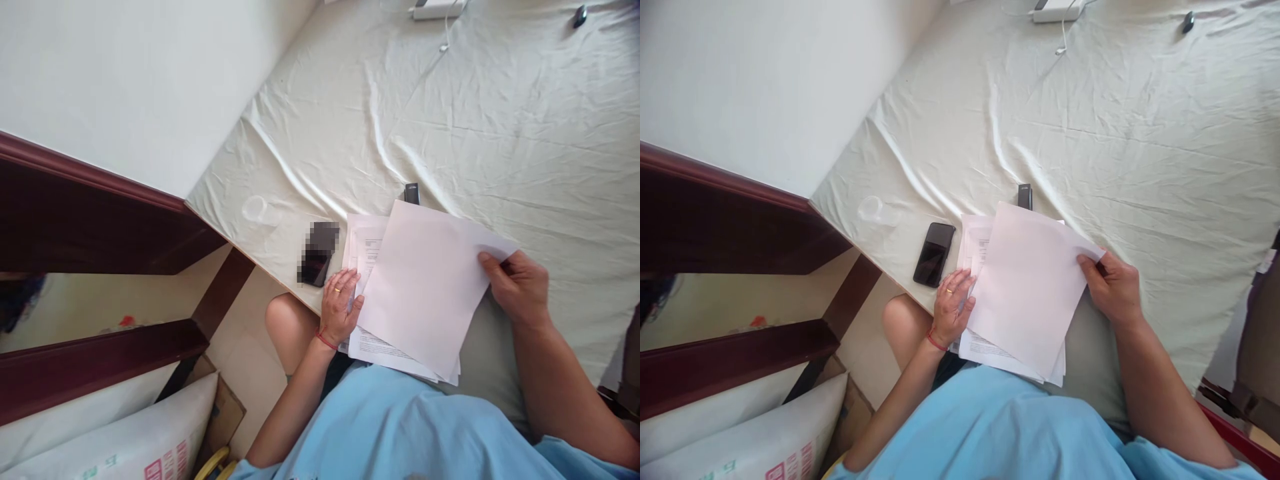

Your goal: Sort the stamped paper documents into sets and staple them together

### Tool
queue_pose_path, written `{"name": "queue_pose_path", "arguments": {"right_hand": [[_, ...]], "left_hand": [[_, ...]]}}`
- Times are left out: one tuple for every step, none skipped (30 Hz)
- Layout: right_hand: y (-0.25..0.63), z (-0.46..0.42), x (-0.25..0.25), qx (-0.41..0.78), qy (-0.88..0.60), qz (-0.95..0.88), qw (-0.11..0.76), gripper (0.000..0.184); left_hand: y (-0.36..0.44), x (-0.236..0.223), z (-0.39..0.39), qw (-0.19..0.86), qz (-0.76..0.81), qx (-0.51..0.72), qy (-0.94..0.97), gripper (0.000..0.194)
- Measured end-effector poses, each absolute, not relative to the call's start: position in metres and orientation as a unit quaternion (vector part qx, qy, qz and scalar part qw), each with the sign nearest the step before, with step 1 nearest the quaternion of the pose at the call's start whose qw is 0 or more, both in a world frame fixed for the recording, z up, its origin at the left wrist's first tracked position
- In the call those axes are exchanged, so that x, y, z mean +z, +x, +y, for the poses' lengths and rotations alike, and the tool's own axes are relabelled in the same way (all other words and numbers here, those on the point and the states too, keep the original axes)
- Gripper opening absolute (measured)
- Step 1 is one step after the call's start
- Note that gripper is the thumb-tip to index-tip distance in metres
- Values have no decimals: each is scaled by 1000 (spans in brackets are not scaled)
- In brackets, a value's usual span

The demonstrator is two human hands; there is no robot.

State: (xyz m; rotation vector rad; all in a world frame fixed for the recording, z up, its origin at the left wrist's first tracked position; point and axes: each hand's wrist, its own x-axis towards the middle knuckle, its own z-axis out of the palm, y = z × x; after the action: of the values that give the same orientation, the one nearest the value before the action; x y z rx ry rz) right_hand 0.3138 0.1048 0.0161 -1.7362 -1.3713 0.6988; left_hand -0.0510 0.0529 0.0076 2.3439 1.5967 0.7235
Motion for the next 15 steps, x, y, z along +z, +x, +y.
{"name": "queue_pose_path", "arguments": {"right_hand": [[316,105,15,274,-690,-529,410,32],[318,105,13,273,-694,-514,423,33],[321,105,12,273,-698,-496,439,33],[323,105,11,273,-700,-475,458,32],[327,105,10,273,-700,-452,480,31],[330,106,9,274,-699,-427,504,29],[332,106,8,276,-696,-401,528,27],[335,107,7,280,-692,-378,547,25],[337,107,7,285,-689,-361,560,24],[339,107,7,290,-687,-349,567,24],[340,107,7,297,-687,-342,568,25],[341,107,7,303,-688,-340,565,25],[342,107,7,309,-691,-342,557,25],[342,107,8,308,-699,-348,543,24],[343,107,9,306,-709,-355,527,24]], "left_hand": [[-51,7,53,113,543,253,793,45],[-51,7,53,116,544,259,790,45],[-51,7,53,117,544,263,788,43],[-51,6,54,117,545,265,787,40],[-51,6,54,115,545,266,787,38],[-51,5,54,113,545,267,787,36],[-51,5,54,110,546,267,787,36],[-50,5,54,108,547,267,786,35],[-50,4,54,105,548,267,786,35],[-50,4,54,101,549,265,786,35],[-49,4,54,96,551,262,787,34],[-49,4,55,92,553,258,787,34],[-49,4,55,87,555,253,788,34],[-48,4,55,81,556,248,789,34],[-48,4,55,76,557,243,791,34]]}}
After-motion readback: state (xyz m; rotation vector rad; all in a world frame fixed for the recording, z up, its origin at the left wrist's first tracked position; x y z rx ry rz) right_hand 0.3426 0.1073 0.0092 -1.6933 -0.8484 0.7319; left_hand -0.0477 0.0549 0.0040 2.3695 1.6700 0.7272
